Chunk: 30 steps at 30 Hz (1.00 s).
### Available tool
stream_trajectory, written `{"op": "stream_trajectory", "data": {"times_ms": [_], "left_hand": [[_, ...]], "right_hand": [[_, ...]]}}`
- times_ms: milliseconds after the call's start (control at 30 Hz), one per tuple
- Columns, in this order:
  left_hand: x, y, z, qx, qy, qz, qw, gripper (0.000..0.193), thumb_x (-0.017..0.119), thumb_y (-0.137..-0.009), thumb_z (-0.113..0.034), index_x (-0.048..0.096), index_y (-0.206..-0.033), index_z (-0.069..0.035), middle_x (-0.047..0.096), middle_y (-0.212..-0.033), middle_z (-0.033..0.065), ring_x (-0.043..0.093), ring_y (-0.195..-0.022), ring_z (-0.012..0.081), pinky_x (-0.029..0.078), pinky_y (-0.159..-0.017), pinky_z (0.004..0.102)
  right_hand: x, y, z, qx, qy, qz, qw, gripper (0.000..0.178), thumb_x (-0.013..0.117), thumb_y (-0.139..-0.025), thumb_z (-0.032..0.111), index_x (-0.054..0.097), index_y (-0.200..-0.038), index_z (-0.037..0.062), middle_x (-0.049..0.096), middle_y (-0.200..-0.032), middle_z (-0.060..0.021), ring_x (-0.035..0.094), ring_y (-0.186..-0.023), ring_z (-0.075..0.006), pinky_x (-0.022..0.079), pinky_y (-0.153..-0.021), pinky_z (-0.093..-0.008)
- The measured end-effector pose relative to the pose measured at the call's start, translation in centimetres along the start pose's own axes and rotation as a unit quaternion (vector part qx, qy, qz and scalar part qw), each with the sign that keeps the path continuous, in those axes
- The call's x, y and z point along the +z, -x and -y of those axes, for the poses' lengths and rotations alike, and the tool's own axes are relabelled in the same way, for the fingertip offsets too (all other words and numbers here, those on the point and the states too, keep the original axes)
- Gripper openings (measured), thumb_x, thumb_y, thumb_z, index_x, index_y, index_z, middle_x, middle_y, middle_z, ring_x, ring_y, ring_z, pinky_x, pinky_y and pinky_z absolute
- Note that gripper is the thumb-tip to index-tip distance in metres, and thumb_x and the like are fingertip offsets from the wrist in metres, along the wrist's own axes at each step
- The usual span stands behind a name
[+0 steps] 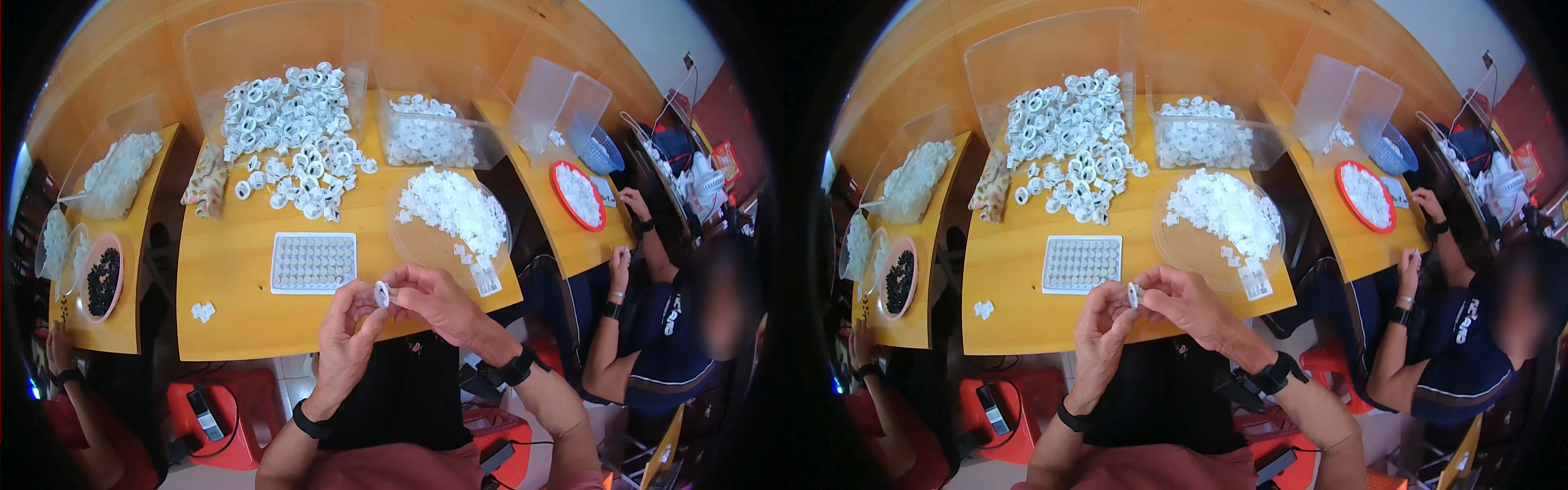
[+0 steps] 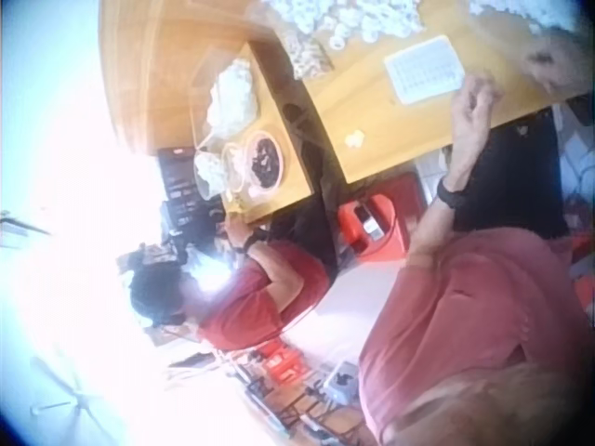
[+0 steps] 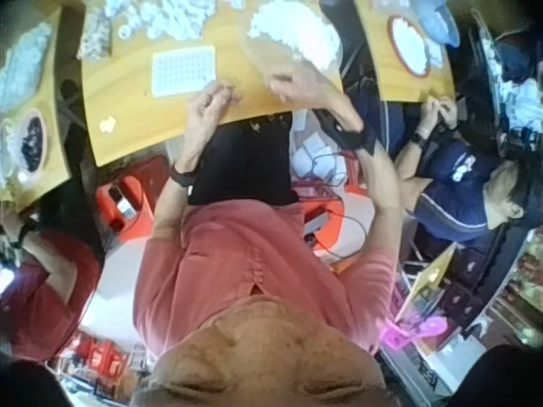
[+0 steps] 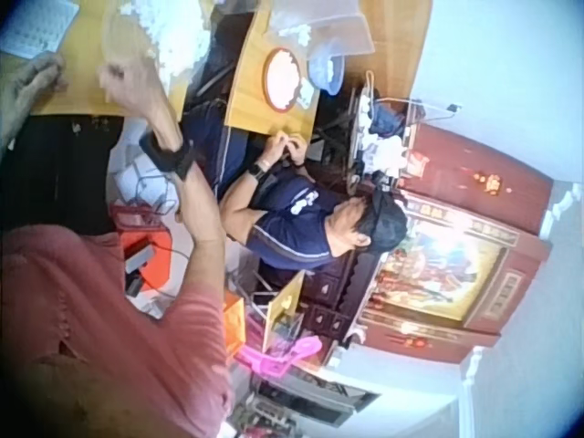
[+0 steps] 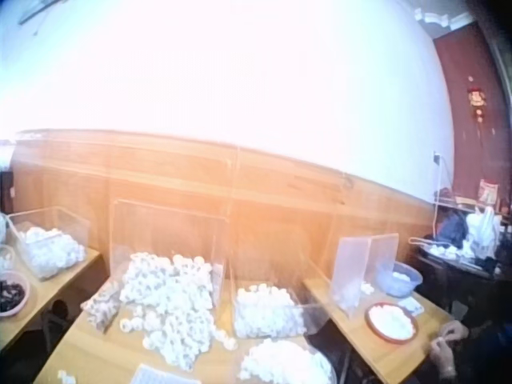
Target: Assembling small plastic components by inserting white plastic parts into grey circular housings.
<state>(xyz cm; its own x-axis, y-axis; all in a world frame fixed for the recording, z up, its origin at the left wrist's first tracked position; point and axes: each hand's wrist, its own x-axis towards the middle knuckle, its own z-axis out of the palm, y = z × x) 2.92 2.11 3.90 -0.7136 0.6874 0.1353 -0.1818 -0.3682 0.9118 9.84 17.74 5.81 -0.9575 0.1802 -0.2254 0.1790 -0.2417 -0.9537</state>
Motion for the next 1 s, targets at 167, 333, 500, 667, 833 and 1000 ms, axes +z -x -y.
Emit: {"op": "stream_trajectory", "data": {"times_ms": [167,333,500,667,833,1000], "left_hand": [[0.2,0.8,1.1,-0.009,-0.097,0.026,0.995,0.027,0.057,-0.086,0.007,0.051,-0.111,0.000,0.057,-0.100,0.0042,0.058,-0.092,0.0112,0.048,-0.082,0.0238],[0.5,0.8,1.4,0.069,-0.282,0.011,0.957,0.025,0.066,-0.080,0.004,0.057,-0.103,-0.002,0.056,-0.083,0.0036,0.057,-0.078,0.0115,0.048,-0.073,0.0248],[0.9,1.0,1.1,0.056,-0.283,0.024,0.957,0.023,0.063,-0.083,0.006,0.056,-0.103,-0.001,0.058,-0.088,0.0026,0.057,-0.080,0.0094,0.049,-0.074,0.0232],[-0.8,0.8,1.1,-0.117,-0.030,0.020,0.993,0.016,0.050,-0.095,-0.007,0.056,-0.108,0.002,0.062,-0.093,0.0063,0.061,-0.084,0.0129,0.052,-0.074,0.0271],[-1.8,0.6,1.5,-0.179,0.059,0.040,0.981,0.025,0.046,-0.098,-0.015,0.054,-0.110,0.005,0.062,-0.096,0.0138,0.064,-0.085,0.0196,0.054,-0.075,0.0299],[-2.2,0.7,1.5,-0.206,0.163,0.046,0.964,0.030,0.045,-0.098,-0.020,0.053,-0.111,0.006,0.062,-0.098,0.0162,0.065,-0.086,0.0234,0.055,-0.074,0.0331]], "right_hand": [[1.3,2.5,-1.6,0.029,-0.147,-0.057,0.987,0.026,0.054,-0.093,0.015,0.059,-0.112,-0.0016,0.062,-0.094,-0.0038,0.059,-0.080,-0.0083,0.050,-0.074,-0.0220],[1.5,3.0,-2.8,-0.049,-0.027,-0.093,0.994,0.028,0.054,-0.094,0.017,0.061,-0.114,-0.0017,0.065,-0.093,-0.0051,0.060,-0.077,-0.0077,0.052,-0.069,-0.0217],[0.9,2.5,-3.4,-0.071,0.063,-0.126,0.987,0.026,0.056,-0.094,0.017,0.065,-0.105,-0.0037,0.066,-0.083,-0.0040,0.060,-0.071,-0.0074,0.052,-0.063,-0.0219],[0.0,2.4,-2.5,-0.062,0.110,-0.079,0.989,0.023,0.057,-0.093,0.014,0.063,-0.105,-0.0039,0.065,-0.082,-0.0037,0.060,-0.071,-0.0068,0.051,-0.063,-0.0210],[0.1,1.6,-1.5,-0.091,0.107,-0.084,0.987,0.021,0.061,-0.088,0.012,0.061,-0.101,-0.0049,0.063,-0.073,-0.0027,0.058,-0.066,-0.0063,0.048,-0.059,-0.0210],[0.0,1.3,-1.5,-0.064,0.154,-0.033,0.985,0.013,0.060,-0.083,0.003,0.065,-0.095,-0.0015,0.062,-0.075,-0.0043,0.057,-0.064,-0.0078,0.045,-0.057,-0.0233]]}}
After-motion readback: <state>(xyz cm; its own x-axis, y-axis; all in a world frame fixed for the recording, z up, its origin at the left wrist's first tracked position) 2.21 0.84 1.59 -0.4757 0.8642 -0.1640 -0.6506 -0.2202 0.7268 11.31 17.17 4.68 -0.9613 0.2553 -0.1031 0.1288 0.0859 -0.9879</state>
